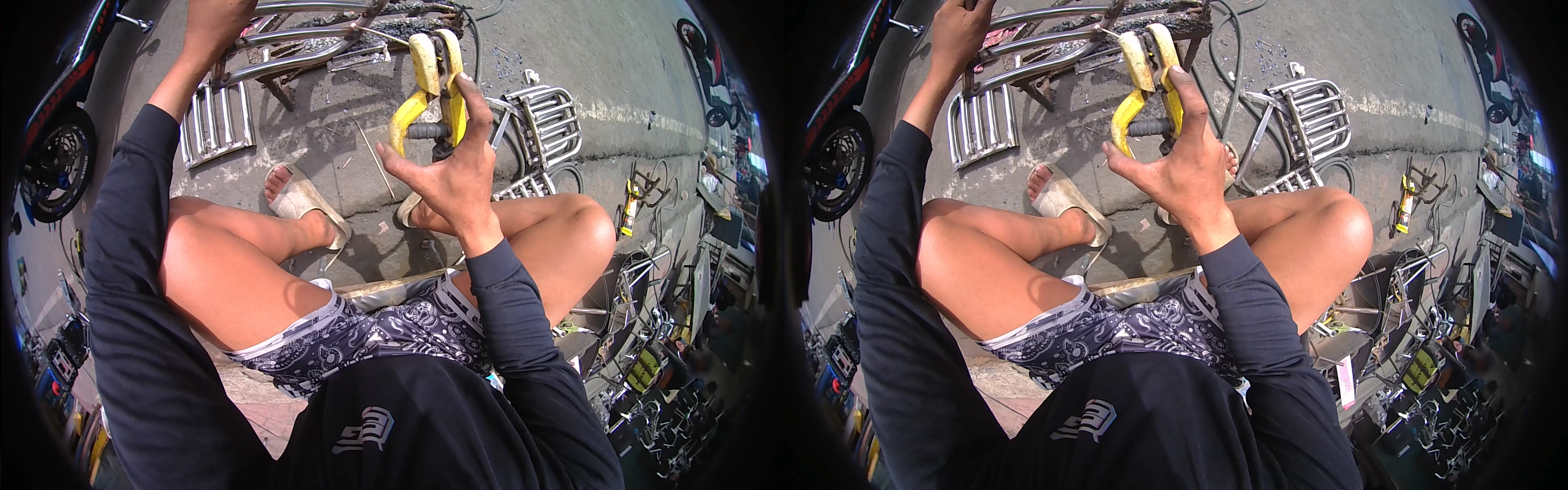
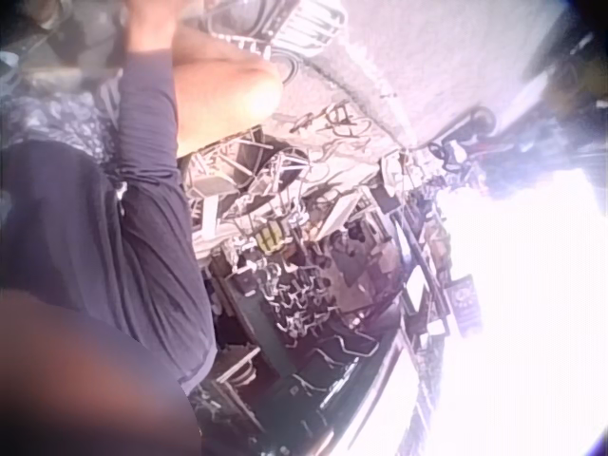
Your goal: The person sits on the ground and uses a handheld welding torch to join metal tubes of a frame. They hold the frame with one hand and the torch with the other, creating sparks as they weld along the joints.
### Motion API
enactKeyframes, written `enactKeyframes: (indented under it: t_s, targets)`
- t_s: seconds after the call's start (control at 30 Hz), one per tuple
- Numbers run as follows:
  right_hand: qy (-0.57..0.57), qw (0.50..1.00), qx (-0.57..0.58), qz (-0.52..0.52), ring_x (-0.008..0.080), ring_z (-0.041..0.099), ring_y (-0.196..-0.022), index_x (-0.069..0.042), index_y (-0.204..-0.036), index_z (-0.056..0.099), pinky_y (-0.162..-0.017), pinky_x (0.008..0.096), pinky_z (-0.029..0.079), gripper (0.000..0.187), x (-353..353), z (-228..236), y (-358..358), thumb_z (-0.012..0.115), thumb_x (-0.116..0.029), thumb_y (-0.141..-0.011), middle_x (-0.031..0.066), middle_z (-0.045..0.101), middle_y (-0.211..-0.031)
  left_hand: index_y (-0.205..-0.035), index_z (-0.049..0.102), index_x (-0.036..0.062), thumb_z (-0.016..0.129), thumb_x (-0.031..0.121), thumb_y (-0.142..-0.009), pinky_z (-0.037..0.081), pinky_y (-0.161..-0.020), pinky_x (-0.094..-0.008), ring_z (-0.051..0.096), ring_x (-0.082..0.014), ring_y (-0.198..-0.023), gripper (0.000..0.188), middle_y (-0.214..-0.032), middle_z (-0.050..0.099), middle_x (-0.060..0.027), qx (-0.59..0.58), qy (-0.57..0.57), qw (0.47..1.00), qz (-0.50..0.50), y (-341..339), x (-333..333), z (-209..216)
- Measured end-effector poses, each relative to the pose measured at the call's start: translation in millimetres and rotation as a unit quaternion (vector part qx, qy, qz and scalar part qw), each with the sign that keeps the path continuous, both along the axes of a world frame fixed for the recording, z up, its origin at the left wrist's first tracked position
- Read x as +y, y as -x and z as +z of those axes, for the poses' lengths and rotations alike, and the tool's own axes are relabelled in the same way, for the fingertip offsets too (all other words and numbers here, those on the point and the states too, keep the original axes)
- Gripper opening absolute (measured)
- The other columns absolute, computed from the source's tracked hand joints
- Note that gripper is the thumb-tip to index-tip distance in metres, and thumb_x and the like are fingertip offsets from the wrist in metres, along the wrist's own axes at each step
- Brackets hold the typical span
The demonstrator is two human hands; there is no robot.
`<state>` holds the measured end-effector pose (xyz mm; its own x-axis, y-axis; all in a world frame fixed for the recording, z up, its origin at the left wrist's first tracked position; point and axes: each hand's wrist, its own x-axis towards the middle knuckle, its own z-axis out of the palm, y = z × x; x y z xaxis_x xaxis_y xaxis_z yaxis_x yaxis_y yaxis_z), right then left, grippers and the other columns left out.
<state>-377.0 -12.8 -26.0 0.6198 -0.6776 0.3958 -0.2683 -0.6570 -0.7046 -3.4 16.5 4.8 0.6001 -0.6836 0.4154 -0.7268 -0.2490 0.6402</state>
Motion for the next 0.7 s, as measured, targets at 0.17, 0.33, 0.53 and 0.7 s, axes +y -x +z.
enactKeyframes:
  t_s: [0.17, 0.33, 0.53, 0.7]
  targets:
    - [0.003, 1.000, -0.011, 0.004, 0.0363, 0.069, -0.123, -0.010, -0.159, 0.026, -0.102, 0.0433, 0.061, 0.118, -0.8, -0.6, -0.9, 0.100, -0.034, -0.069, 0.0249, 0.055, -0.145, -0.074, 0.063, 0.0018, 0.069, 0.049, -0.100, 0.037, -0.050, -0.0392, 0.047, -0.0142, -0.051, 0.054, -0.055, 0.050, -0.0012, -0.018, 0.016, 1.000, 0.004, 0.3, -1.7, -2.0]
    - [-0.002, 1.000, -0.011, 0.002, 0.0368, 0.069, -0.123, -0.011, -0.159, 0.027, -0.101, 0.0434, 0.061, 0.118, -1.4, -0.5, -1.5, 0.100, -0.034, -0.069, 0.0253, 0.055, -0.145, -0.076, 0.066, 0.0013, 0.069, 0.051, -0.100, 0.037, -0.050, -0.0386, 0.047, -0.0144, -0.051, 0.056, -0.055, 0.049, -0.0015, -0.028, 0.019, 0.999, 0.009, -3.1, -2.8, -4.0]
    - [0.012, 1.000, -0.014, 0.006, 0.0376, 0.067, -0.125, -0.011, -0.159, 0.026, -0.105, 0.0445, 0.059, 0.118, -2.6, -2.3, -1.7, 0.099, -0.033, -0.069, 0.0258, 0.055, -0.146, -0.079, 0.068, 0.0003, 0.068, 0.059, -0.100, 0.037, -0.049, -0.0380, 0.048, -0.0134, -0.050, 0.062, -0.056, 0.051, -0.0008, -0.045, 0.013, 0.999, -0.011, -7.9, -2.1, -5.3]
    - [0.013, 1.000, -0.010, 0.006, 0.0384, 0.067, -0.125, -0.011, -0.159, 0.026, -0.105, 0.0444, 0.059, 0.118, -1.7, -2.4, -2.7, 0.099, -0.034, -0.070, 0.0258, 0.054, -0.146, -0.080, 0.069, -0.0001, 0.067, 0.058, -0.101, 0.038, -0.047, -0.0365, 0.050, -0.0123, -0.049, 0.062, -0.056, 0.053, -0.0003, -0.014, 0.009, 1.000, -0.007, -3.0, -1.8, -2.1]
